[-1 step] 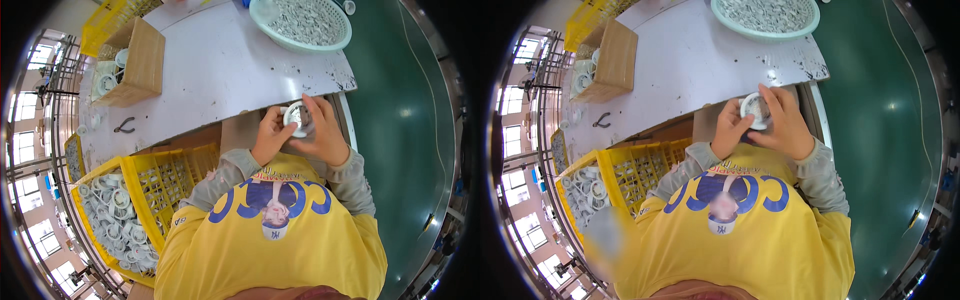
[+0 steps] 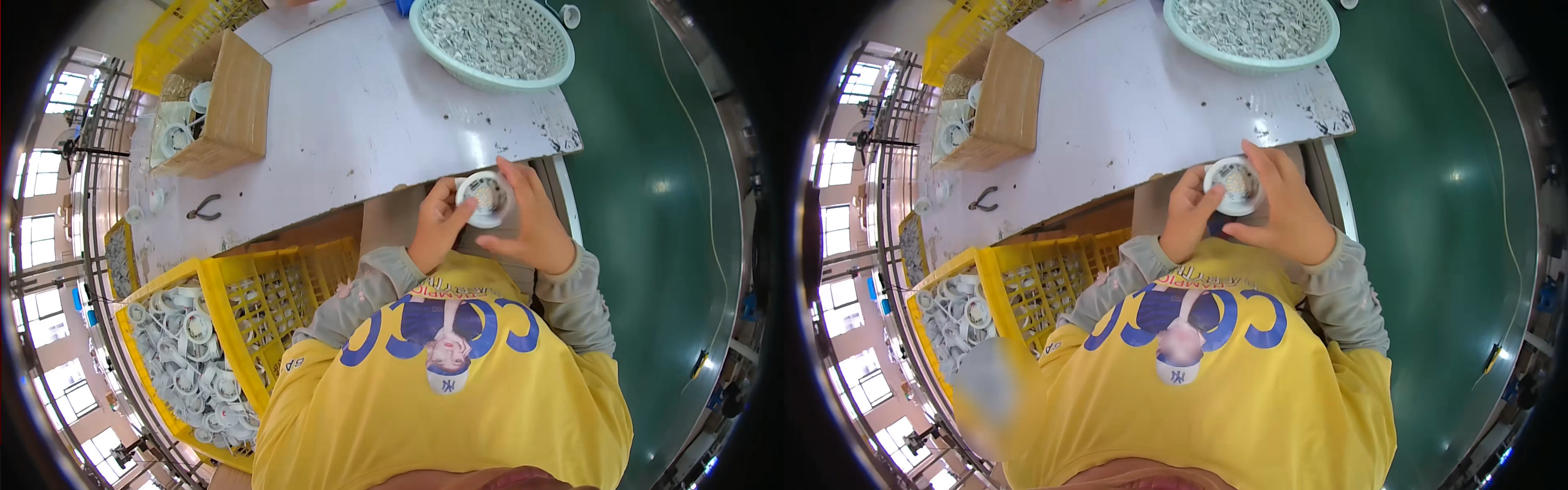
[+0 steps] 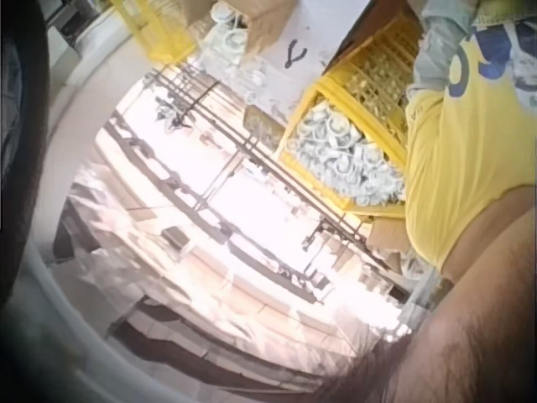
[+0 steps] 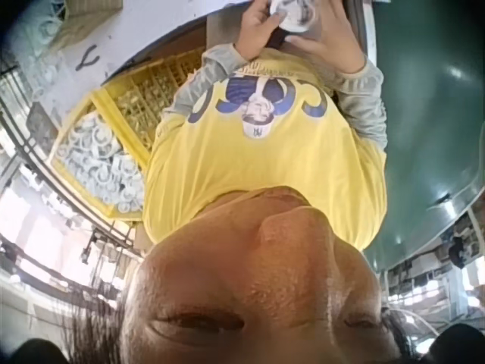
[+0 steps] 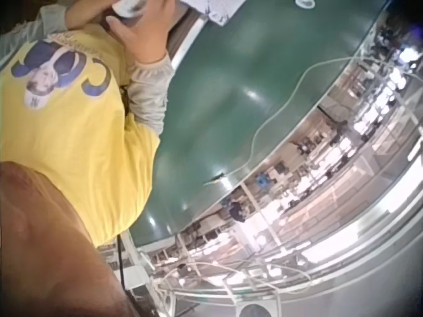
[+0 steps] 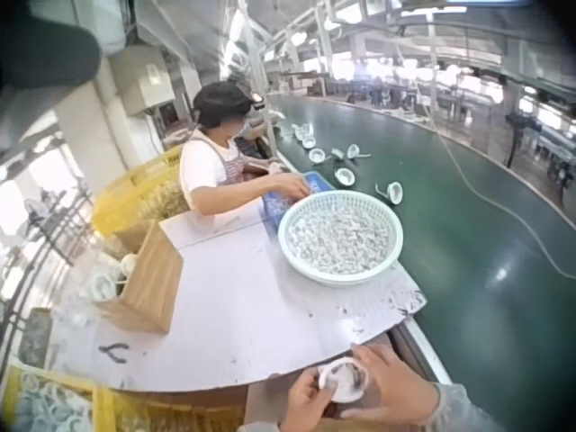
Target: The person assembles LED light fixtures by hand, combining led fixture housings, internal electronics, mounting clips, and screws.
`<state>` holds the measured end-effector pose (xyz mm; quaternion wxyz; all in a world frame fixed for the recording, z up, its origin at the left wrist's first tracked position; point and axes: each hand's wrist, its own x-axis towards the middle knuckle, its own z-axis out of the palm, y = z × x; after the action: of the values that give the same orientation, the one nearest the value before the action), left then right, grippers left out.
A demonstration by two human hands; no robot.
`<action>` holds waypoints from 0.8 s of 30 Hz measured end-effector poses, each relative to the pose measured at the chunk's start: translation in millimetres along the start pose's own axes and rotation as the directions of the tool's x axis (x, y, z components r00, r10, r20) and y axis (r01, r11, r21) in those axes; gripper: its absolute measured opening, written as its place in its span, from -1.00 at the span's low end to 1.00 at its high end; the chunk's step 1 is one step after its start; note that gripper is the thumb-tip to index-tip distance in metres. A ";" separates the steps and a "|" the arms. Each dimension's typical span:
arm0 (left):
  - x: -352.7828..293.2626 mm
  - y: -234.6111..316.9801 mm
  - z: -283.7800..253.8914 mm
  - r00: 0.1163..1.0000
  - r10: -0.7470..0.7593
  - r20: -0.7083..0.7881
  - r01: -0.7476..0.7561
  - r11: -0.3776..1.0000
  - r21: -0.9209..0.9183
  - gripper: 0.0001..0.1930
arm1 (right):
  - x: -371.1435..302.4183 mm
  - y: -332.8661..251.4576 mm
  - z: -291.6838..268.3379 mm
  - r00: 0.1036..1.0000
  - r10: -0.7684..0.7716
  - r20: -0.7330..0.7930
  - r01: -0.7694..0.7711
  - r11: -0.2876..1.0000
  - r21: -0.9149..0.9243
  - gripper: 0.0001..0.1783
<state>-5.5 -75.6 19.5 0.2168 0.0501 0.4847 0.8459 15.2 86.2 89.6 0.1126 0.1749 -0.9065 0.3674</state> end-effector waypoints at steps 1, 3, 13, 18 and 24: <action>-1.9 6.9 -3.5 0.999 -0.014 -0.051 0.019 0.994 0.109 -0.75 | 5.7 -1.6 -11.2 0.997 0.031 0.064 -0.039 0.991 0.132 -0.16; -0.4 4.0 -17.0 1.000 0.020 -0.005 -0.019 0.996 0.088 -0.73 | 24.1 -2.7 -35.0 0.997 0.004 0.075 -0.015 0.990 0.143 -0.26; 19.9 23.2 -36.1 0.956 -0.082 0.282 0.158 0.952 -0.261 -0.81 | 182.4 151.3 -48.4 0.991 -0.087 0.102 0.113 0.951 -0.287 -0.68; 29.1 13.9 -57.4 0.917 -0.053 0.396 0.251 0.848 -0.467 -0.78 | 206.6 138.2 -42.8 0.863 0.320 0.391 -0.125 0.885 -0.448 -0.79; 38.2 9.8 -60.4 0.886 -0.027 0.462 0.271 0.840 -0.470 -0.75 | 197.1 132.6 -39.8 0.926 0.241 0.290 -0.114 0.913 -0.393 -0.79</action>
<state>-60.8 -112.2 -8.8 0.3922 0.1395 0.1778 0.8917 -214.8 156.8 100.1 -0.0456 0.1257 -0.9772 0.1647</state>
